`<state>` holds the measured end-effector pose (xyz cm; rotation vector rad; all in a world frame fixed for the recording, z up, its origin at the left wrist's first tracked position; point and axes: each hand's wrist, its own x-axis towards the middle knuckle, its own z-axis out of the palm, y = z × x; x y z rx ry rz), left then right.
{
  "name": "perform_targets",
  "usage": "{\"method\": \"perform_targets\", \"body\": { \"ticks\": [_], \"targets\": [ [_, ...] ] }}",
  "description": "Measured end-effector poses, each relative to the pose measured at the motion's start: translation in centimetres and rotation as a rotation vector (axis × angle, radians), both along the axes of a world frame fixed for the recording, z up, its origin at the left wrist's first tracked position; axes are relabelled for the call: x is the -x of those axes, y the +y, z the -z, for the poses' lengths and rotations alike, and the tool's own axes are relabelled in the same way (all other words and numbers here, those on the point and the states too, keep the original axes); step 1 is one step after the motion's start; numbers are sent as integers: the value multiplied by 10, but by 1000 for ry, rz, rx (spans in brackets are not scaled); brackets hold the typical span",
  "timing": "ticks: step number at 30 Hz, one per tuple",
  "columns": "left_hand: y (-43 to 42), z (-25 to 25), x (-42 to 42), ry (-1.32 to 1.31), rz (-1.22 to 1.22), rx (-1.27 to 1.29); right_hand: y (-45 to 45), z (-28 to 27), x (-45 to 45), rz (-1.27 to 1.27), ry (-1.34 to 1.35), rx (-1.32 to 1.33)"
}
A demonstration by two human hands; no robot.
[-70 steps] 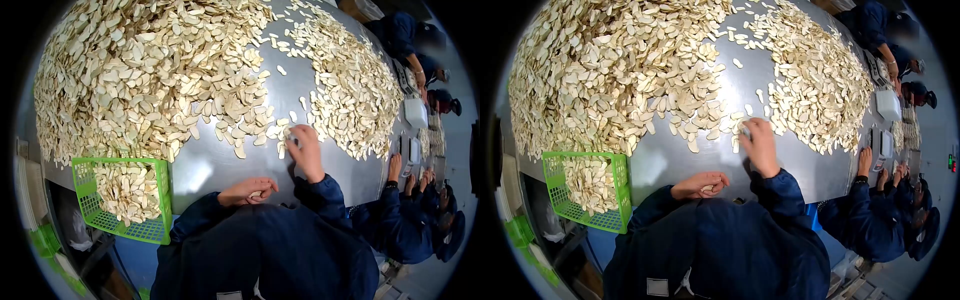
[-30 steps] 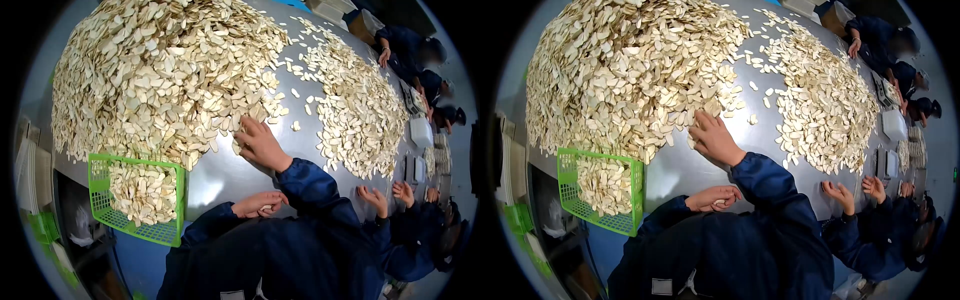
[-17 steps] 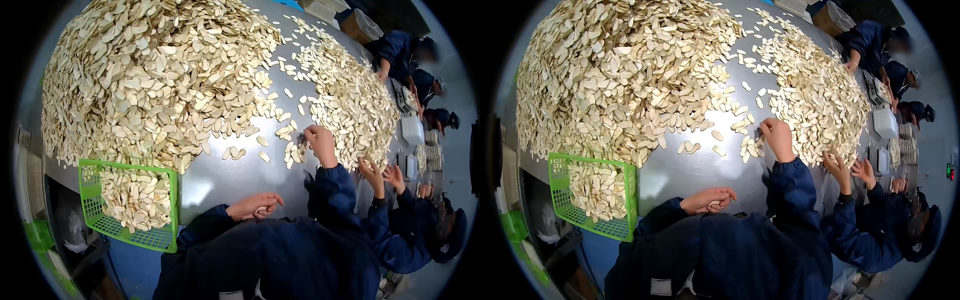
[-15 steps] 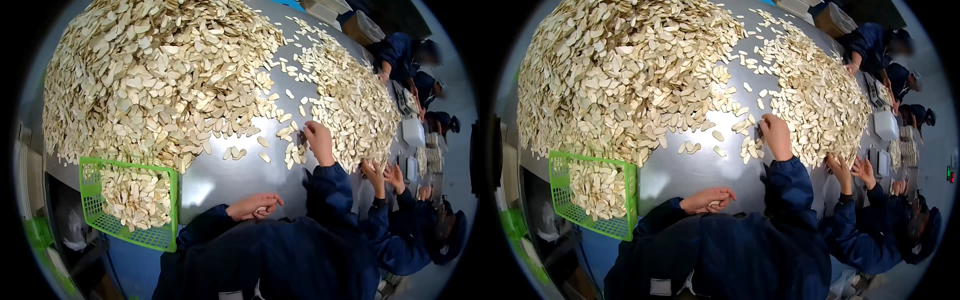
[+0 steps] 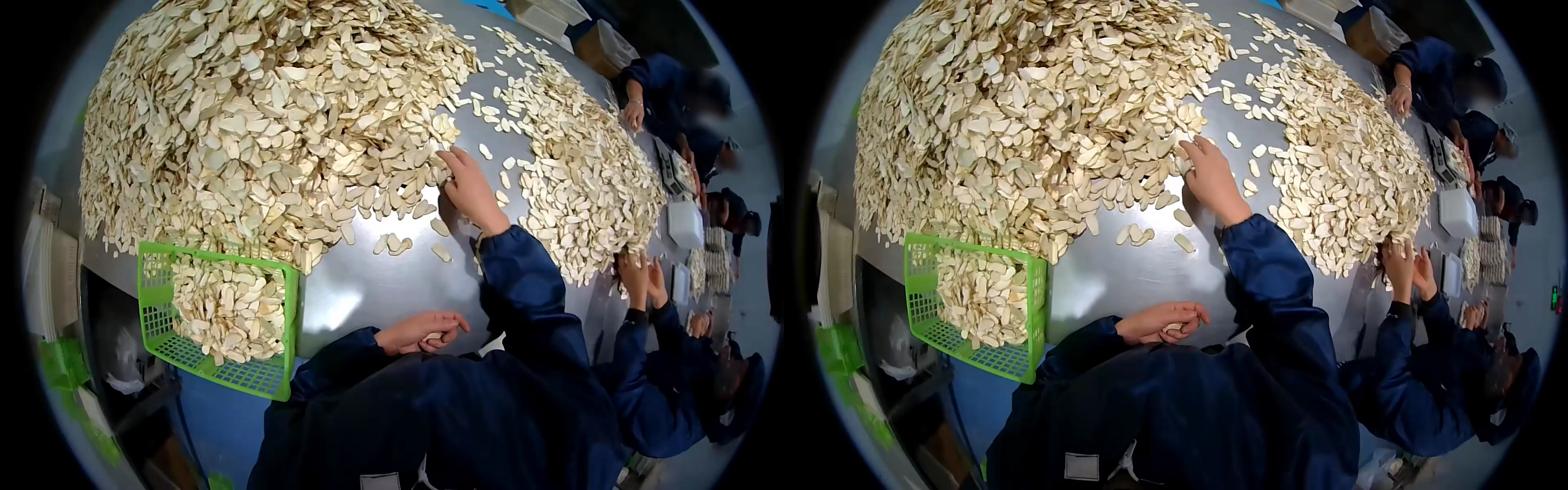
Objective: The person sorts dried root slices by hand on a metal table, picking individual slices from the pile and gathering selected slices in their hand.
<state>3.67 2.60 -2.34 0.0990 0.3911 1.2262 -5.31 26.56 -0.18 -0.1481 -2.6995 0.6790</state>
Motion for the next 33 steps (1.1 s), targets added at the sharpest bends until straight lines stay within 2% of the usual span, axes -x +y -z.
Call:
{"method": "perform_targets", "body": {
  "ticks": [1, 4, 5, 8, 11, 14, 15, 16, 18, 20, 23, 24, 26, 28, 30, 31, 33],
  "targets": [
    [-1, 0, 1, 3, -3, 1, -2, 1, 7, -5, 0, -32],
    [-1, 2, 1, 4, -10, -1, -4, -2, 4, -267, -181, -90],
    [-1, 1, 1, 4, -12, 0, -6, -9, -2, -343, -217, -15],
    [0, 1, 1, 2, -10, -13, 9, -26, -29, -292, -299, -4],
    [0, 6, -1, 5, -8, -39, 12, -32, -46, 38, -171, -385],
    [2, 12, -3, 10, -6, -58, -8, -30, -43, 6, -83, -29],
    [1, 13, -4, 13, -5, -58, -18, -27, -38, -83, -17, -41],
    [0, 11, -3, 12, -10, -52, -34, -33, -35, -101, -107, 58],
    [0, 6, -1, 14, -13, -44, -67, -32, -33, -148, -154, 45],
    [1, 7, -1, 15, -17, -42, -85, -18, -37, -343, -9, 31],
    [-2, 5, 0, 15, -29, -42, -72, -16, -52, -407, -152, 17],
    [-2, 4, -1, 13, -30, -45, -61, -22, -60, -344, -47, 7],
    [0, 9, -3, 3, -24, -51, -22, -8, -74, -182, -130, -59],
    [1, 10, -3, -2, -23, -49, 2, -27, -92, 65, -191, -122],
    [0, 8, -3, -8, -26, -34, 21, -30, -107, 179, -118, -231],
    [0, 10, -3, -10, -20, -57, 19, -37, -113, 196, -187, -241],
    [0, 9, -2, -20, -17, -37, 0, -37, -124, 25, -156, -69]
  ]
}}
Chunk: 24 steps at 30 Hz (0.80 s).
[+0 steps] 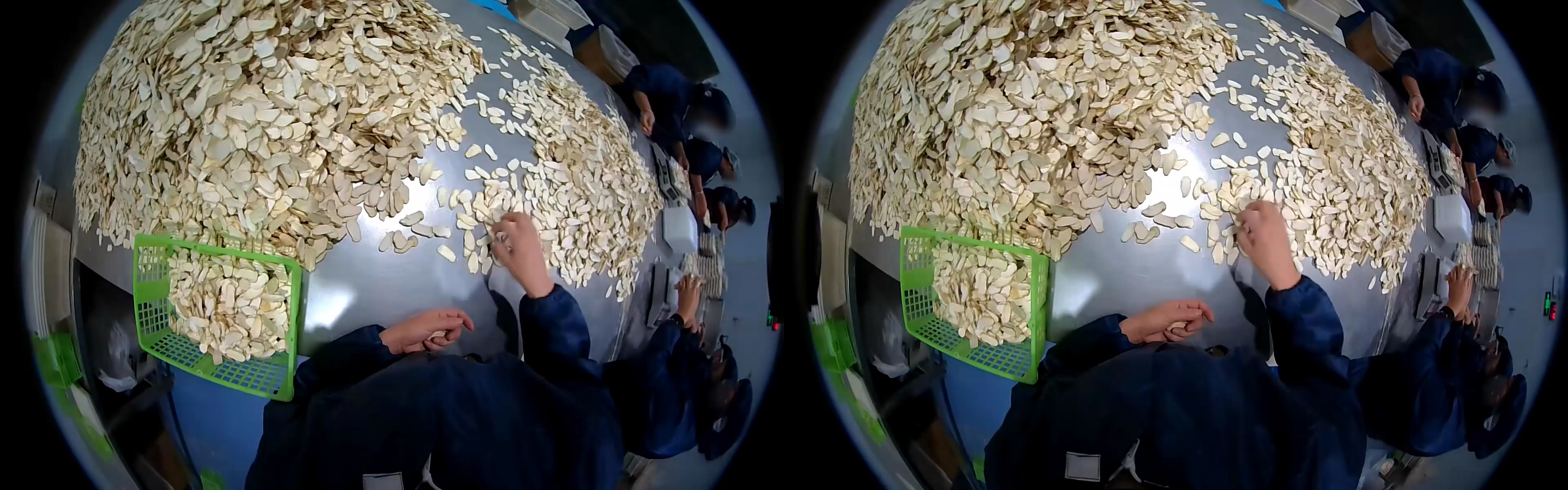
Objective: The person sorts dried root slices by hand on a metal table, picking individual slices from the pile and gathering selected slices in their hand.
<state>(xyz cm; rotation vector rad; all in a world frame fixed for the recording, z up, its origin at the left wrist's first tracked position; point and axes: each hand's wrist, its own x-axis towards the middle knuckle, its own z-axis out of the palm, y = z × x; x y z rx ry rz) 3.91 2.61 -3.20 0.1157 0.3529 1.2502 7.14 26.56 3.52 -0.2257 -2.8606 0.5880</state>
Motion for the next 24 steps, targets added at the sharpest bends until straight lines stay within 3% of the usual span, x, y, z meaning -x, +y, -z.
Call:
{"method": "perform_targets", "body": {
  "ticks": [1, 2, 5, 6, 9, 12, 17, 24],
  "targets": [
    [0, -1, 0, -3, 3, 10, -10, 0, -3, -78, 16, 92],
    [0, -1, 1, -1, -1, 11, -14, -1, -4, -303, 2, -29],
    [-1, -1, 0, 0, -11, 22, 1, 9, -24, -291, -30, -62],
    [-1, -2, 1, 1, -11, 28, 19, 14, -31, -186, -33, -46],
    [-2, -2, 1, 12, 0, 23, 63, 12, -50, 165, -51, -333],
    [1, -4, 2, 21, 8, 32, 60, 7, -32, 217, 69, -100],
    [-1, -4, 2, 7, -12, 30, 9, 14, 40, -19, 172, -15],
    [-2, -3, 0, 6, -51, 40, 8, 38, 81, -26, 82, -197]
  ]
}}
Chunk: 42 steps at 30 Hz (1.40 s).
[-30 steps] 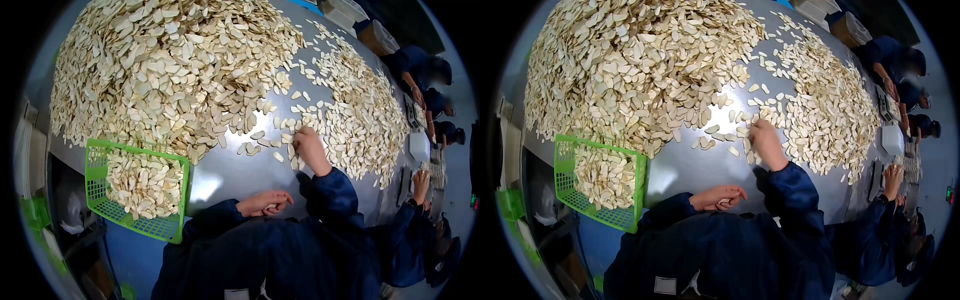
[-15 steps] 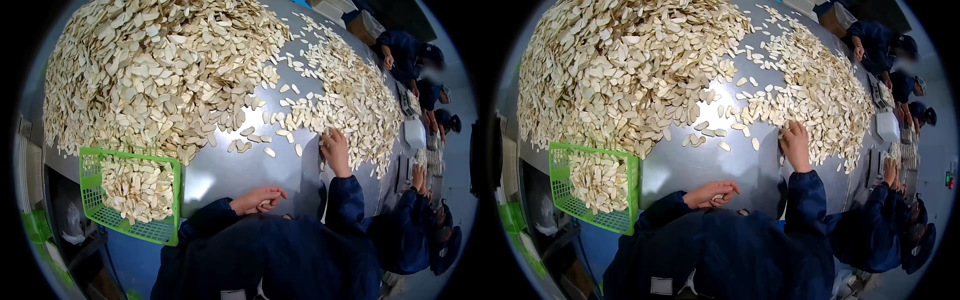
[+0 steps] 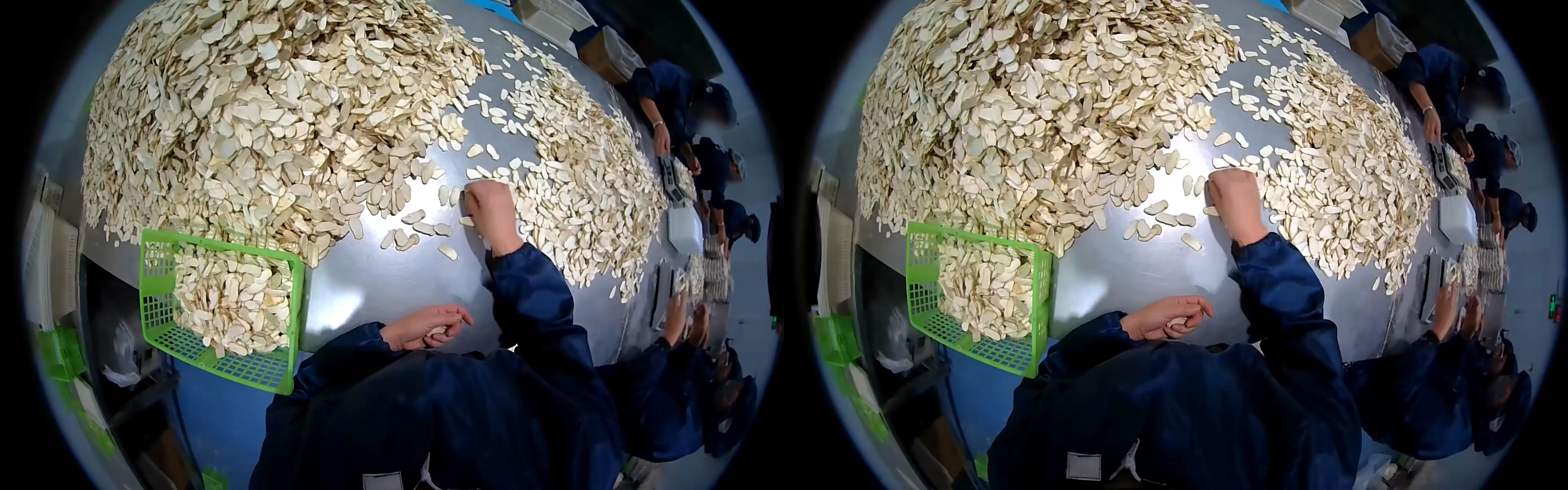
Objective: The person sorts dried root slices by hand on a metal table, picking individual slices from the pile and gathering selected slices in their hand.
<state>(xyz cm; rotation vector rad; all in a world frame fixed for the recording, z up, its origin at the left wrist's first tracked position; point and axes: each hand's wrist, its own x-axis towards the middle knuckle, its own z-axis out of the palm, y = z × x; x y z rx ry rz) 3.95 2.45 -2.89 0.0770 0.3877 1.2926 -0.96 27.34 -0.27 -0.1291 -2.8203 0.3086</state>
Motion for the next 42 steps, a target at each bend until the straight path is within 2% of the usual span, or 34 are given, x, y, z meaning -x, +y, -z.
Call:
{"method": "perform_targets", "body": {
  "ticks": [3, 5, 7, 9, 10, 12, 14, 15, 17, 20, 24, 28, 31, 35, 36, 39, 42],
  "targets": [
    [2, 12, 1, -40, 5, -30, -5, -28, -16, 261, 63, 515],
    [2, 14, 2, -113, -12, -36, -6, -47, -37, 185, -232, 792],
    [2, 9, 3, -218, -46, -20, -21, -65, -57, -90, -550, 1190],
    [4, 8, 3, -233, -42, 2, -38, -87, -67, -230, -714, 1021],
    [3, 4, 5, -230, -47, 0, -40, -85, -67, -238, -674, 1004],
    [2, 2, 3, -187, -61, 68, -33, -68, -54, -49, -485, 774],
    [0, 21, -1, -142, 13, -12, -28, -60, -32, 156, -344, 630],
    [-1, 30, -2, -118, 46, -53, -25, -51, -21, 161, -289, 538],
    [-3, 15, 1, -79, 49, 13, -22, -27, 1, 162, -183, 359],
    [-3, 10, 2, -60, 36, 31, -33, -12, 21, 189, -183, 116],
    [-3, 13, -1, -68, 9, 18, -14, 7, 29, 43, -282, 255],
    [-2, 13, 1, -103, 10, 8, -25, -11, 14, 69, -150, 438],
    [-2, 11, 1, -106, 13, 17, -20, -17, 3, 152, -86, 452],
    [-1, 8, 1, -88, -17, -9, -29, -28, 0, 251, -384, 313],
    [-1, 10, 0, -88, -14, -16, -38, -31, 1, 271, -434, 157],
    [-1, 15, -1, -97, -10, -41, -51, -9, -3, 201, -214, -10],
    [1, 17, -1, -122, -13, -62, -51, -6, -6, 98, -189, 88]
  ]
}}
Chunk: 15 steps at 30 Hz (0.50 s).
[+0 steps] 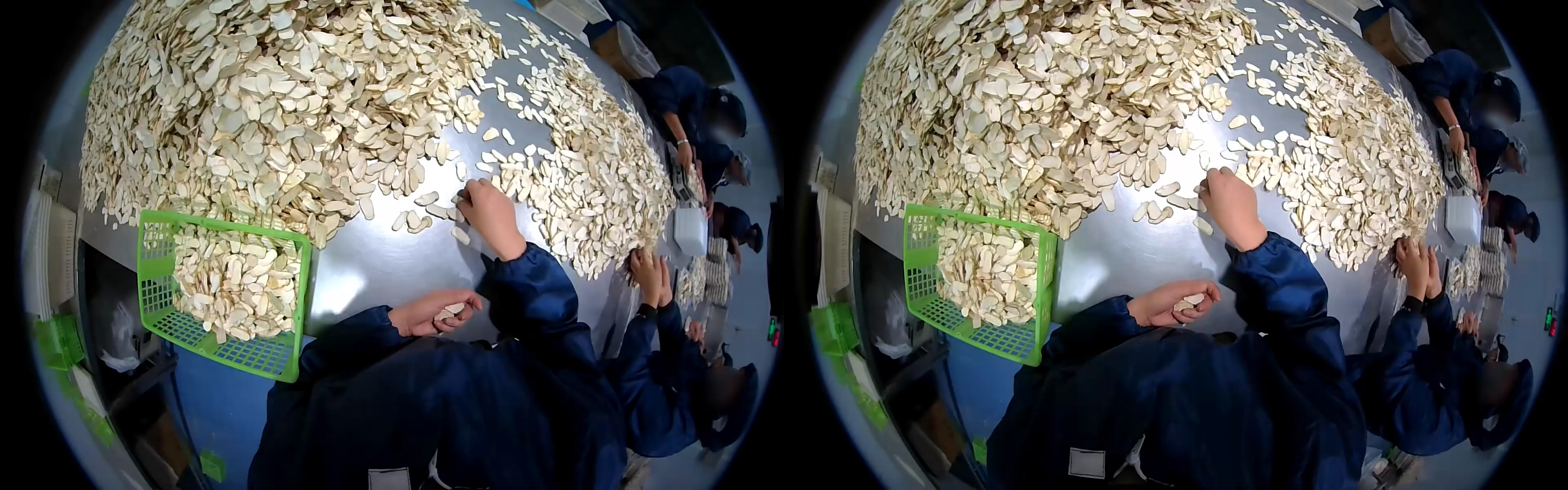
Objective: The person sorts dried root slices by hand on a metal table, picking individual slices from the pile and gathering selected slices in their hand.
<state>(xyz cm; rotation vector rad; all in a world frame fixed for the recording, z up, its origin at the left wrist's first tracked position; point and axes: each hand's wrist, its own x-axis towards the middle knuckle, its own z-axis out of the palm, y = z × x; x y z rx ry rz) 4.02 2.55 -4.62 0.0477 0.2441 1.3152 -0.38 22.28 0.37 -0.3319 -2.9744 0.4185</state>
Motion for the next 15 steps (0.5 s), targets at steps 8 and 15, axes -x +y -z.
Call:
{"method": "perform_targets", "body": {
  "ticks": [8, 15],
  "targets": [
    [-4, -21, 6, -75, -90, 140, 0, -74, -46, -358, -431, 977],
    [-6, -8, 5, 182, 101, 13, -48, 8, -11, -376, 298, 369]
  ]
}}
